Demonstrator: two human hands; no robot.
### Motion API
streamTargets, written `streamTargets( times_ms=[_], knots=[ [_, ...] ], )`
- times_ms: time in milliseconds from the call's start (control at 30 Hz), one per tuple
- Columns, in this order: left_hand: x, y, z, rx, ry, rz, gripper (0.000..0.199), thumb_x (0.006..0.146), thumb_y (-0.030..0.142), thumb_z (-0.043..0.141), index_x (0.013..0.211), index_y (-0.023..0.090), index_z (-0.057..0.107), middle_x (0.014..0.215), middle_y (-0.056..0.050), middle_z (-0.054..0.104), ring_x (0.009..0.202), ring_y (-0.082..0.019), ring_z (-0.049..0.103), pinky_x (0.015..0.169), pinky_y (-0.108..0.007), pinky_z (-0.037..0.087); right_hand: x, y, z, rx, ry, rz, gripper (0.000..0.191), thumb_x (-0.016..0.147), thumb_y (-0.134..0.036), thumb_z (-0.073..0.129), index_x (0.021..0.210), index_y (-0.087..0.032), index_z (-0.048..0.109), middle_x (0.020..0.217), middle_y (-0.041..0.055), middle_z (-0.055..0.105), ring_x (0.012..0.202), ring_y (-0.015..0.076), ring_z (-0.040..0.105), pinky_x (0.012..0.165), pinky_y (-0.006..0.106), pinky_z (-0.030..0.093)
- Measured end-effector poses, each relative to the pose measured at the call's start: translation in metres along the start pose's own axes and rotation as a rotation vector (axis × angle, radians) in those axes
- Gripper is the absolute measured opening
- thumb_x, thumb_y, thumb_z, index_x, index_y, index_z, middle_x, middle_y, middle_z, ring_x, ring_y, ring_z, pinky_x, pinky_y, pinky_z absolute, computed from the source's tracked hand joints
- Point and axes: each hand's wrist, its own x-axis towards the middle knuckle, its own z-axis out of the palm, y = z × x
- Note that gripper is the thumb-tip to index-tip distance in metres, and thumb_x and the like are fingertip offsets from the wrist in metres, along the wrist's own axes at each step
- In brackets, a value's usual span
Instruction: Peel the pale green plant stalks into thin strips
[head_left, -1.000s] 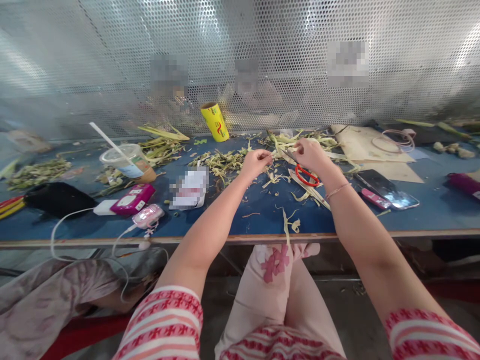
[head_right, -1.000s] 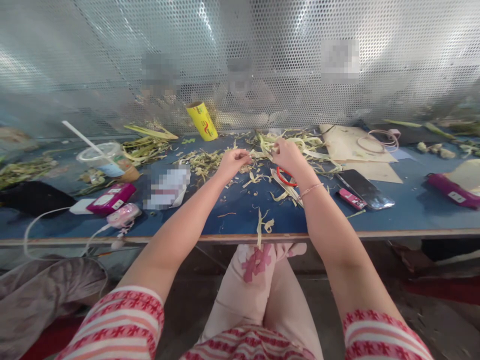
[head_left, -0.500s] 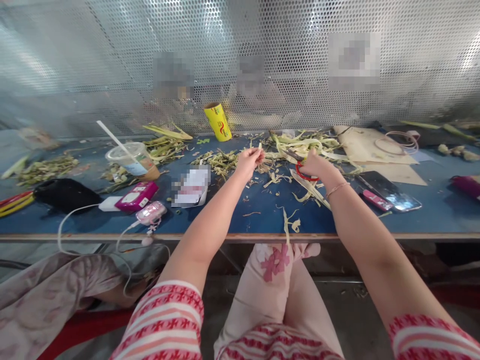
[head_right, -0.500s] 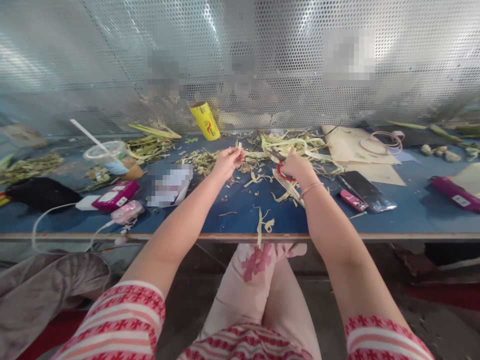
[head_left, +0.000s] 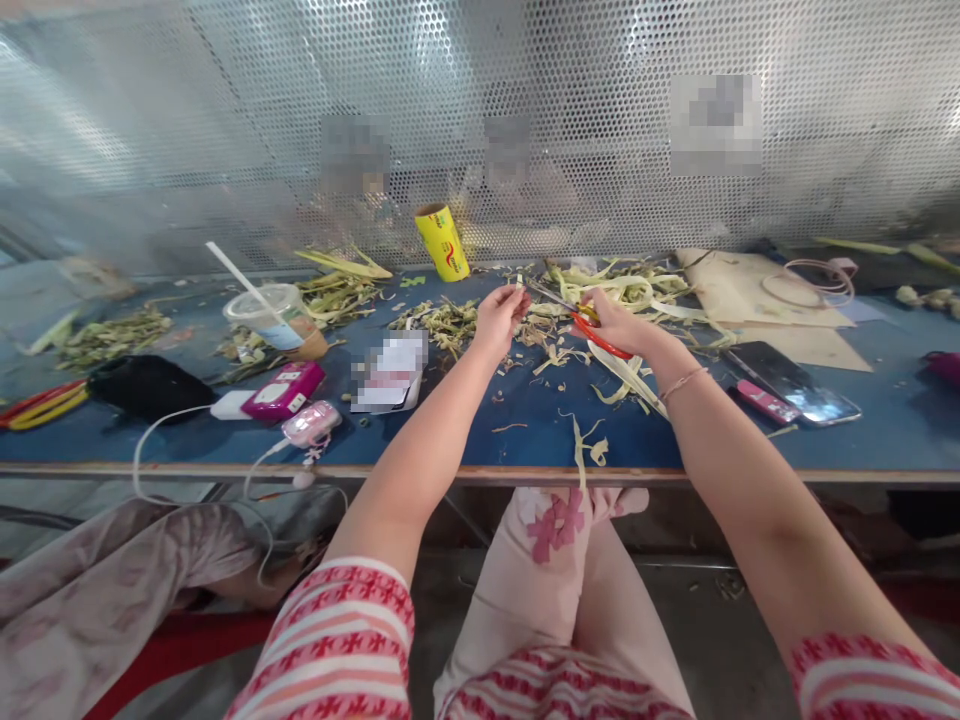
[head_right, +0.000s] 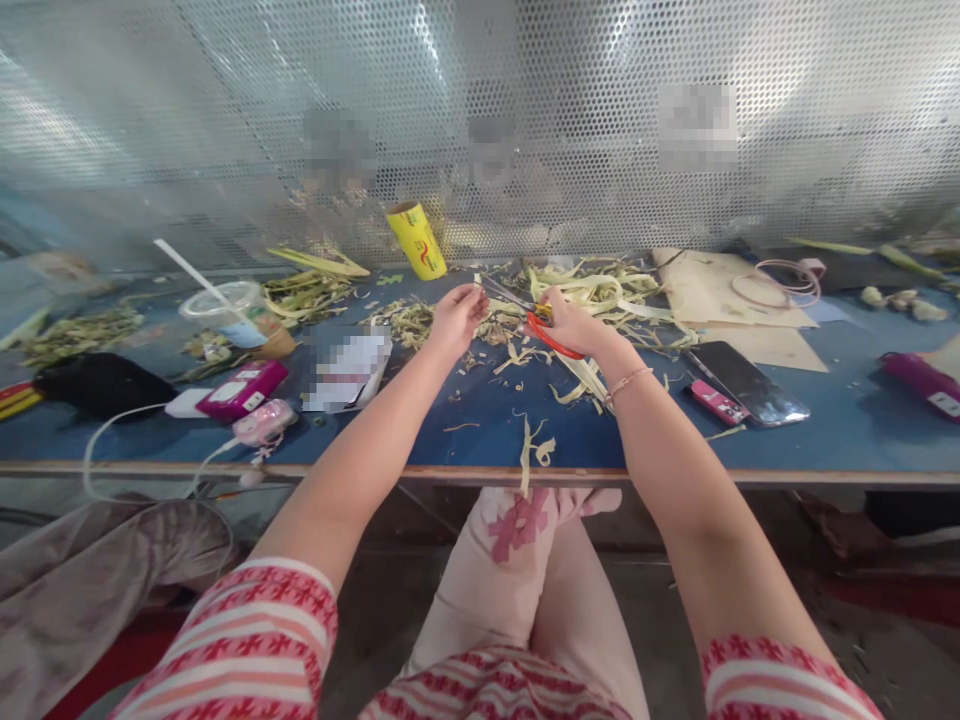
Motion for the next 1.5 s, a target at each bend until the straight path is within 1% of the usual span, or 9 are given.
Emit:
streamTargets(
  times_ms=[233, 367, 600, 867, 1033, 1167, 1300, 1400, 1500],
  knots=[
    [-0.006, 0.001, 0.003, 0.155, -0.093, 0.061, 0.005, 0.085, 0.022, 0.059, 0.080, 0.020, 0.060, 0.074, 0.001, 0.064, 0.070, -0.008, 0.063, 0.076, -0.026, 0.052, -0.002, -0.004, 0.001, 0.002, 0.017, -0.022, 0.054, 0.079, -0.060, 0.062, 0.113, -0.023, 0.042, 0.076, 0.0011, 0.059, 0.070, 0.0215, 0.057, 0.075, 0.038, 0.046],
    [-0.011, 0.006, 0.007, 0.154, -0.108, 0.002, 0.008, 0.083, 0.014, 0.058, 0.076, 0.019, 0.060, 0.069, 0.001, 0.062, 0.065, -0.007, 0.061, 0.074, -0.025, 0.052, -0.003, -0.006, -0.001, -0.011, 0.000, -0.044, 0.052, 0.081, -0.060, 0.059, 0.113, -0.022, 0.044, 0.074, 0.0013, 0.058, 0.069, 0.0215, 0.055, 0.073, 0.037, 0.045],
    [-0.015, 0.009, 0.010, 0.138, -0.151, -0.012, 0.009, 0.079, 0.010, 0.058, 0.074, 0.017, 0.060, 0.066, 0.002, 0.061, 0.063, -0.007, 0.059, 0.074, -0.025, 0.051, -0.004, -0.010, -0.004, -0.032, 0.012, -0.050, 0.051, 0.079, -0.061, 0.060, 0.110, -0.022, 0.048, 0.070, 0.0004, 0.056, 0.065, 0.0202, 0.053, 0.070, 0.035, 0.043],
    [-0.016, 0.011, 0.012, 0.085, -0.126, -0.038, 0.010, 0.079, 0.008, 0.058, 0.075, 0.017, 0.061, 0.065, 0.002, 0.061, 0.062, -0.007, 0.058, 0.072, -0.026, 0.050, -0.001, -0.006, -0.004, -0.048, 0.033, -0.058, 0.050, 0.080, -0.062, 0.060, 0.108, -0.022, 0.050, 0.060, -0.0040, 0.050, 0.054, 0.0151, 0.045, 0.060, 0.029, 0.036],
    [-0.021, 0.016, 0.015, -0.043, -0.104, -0.097, 0.011, 0.078, 0.005, 0.059, 0.073, 0.015, 0.062, 0.063, 0.002, 0.062, 0.060, -0.006, 0.059, 0.069, -0.023, 0.049, -0.002, -0.008, -0.007, -0.095, 0.054, -0.003, 0.058, 0.075, -0.068, 0.061, 0.108, -0.021, 0.052, 0.070, 0.0012, 0.060, 0.058, 0.0158, 0.050, 0.061, 0.029, 0.038],
    [-0.021, 0.017, 0.016, -0.061, -0.096, -0.110, 0.010, 0.077, 0.004, 0.061, 0.075, 0.014, 0.064, 0.063, 0.002, 0.063, 0.057, -0.005, 0.058, 0.065, -0.020, 0.047, -0.003, -0.013, -0.013, -0.114, 0.098, 0.047, 0.063, 0.075, -0.069, 0.060, 0.112, -0.020, 0.054, 0.079, 0.0072, 0.065, 0.066, 0.0206, 0.057, 0.064, 0.032, 0.041],
    [-0.019, 0.014, 0.013, -0.006, -0.116, -0.104, 0.006, 0.079, 0.009, 0.063, 0.077, 0.014, 0.066, 0.063, 0.002, 0.064, 0.058, -0.005, 0.058, 0.066, -0.020, 0.047, -0.003, 0.000, -0.019, -0.251, 0.251, 0.260, 0.065, 0.082, -0.063, 0.053, 0.121, -0.011, 0.053, 0.093, 0.0188, 0.067, 0.082, 0.0301, 0.062, 0.071, 0.040, 0.046],
    [-0.018, 0.011, 0.013, 0.094, -0.139, -0.066, 0.001, 0.079, 0.014, 0.066, 0.078, 0.013, 0.066, 0.064, 0.002, 0.064, 0.060, -0.006, 0.059, 0.069, -0.022, 0.049, -0.002, 0.018, -0.020, -0.384, 0.213, 0.385, 0.060, 0.079, -0.048, 0.063, 0.117, -0.002, 0.057, 0.103, 0.0265, 0.064, 0.095, 0.0360, 0.062, 0.081, 0.046, 0.048],
    [-0.018, 0.008, 0.015, 0.229, -0.170, -0.040, 0.005, 0.078, 0.015, 0.067, 0.078, 0.012, 0.063, 0.064, 0.001, 0.065, 0.062, -0.008, 0.061, 0.074, -0.026, 0.050, 0.000, 0.022, -0.014, -0.362, 0.277, 0.230, 0.043, 0.078, -0.035, 0.065, 0.109, -0.006, 0.065, 0.117, 0.0254, 0.059, 0.105, 0.0353, 0.060, 0.092, 0.049, 0.047]
  ],
)
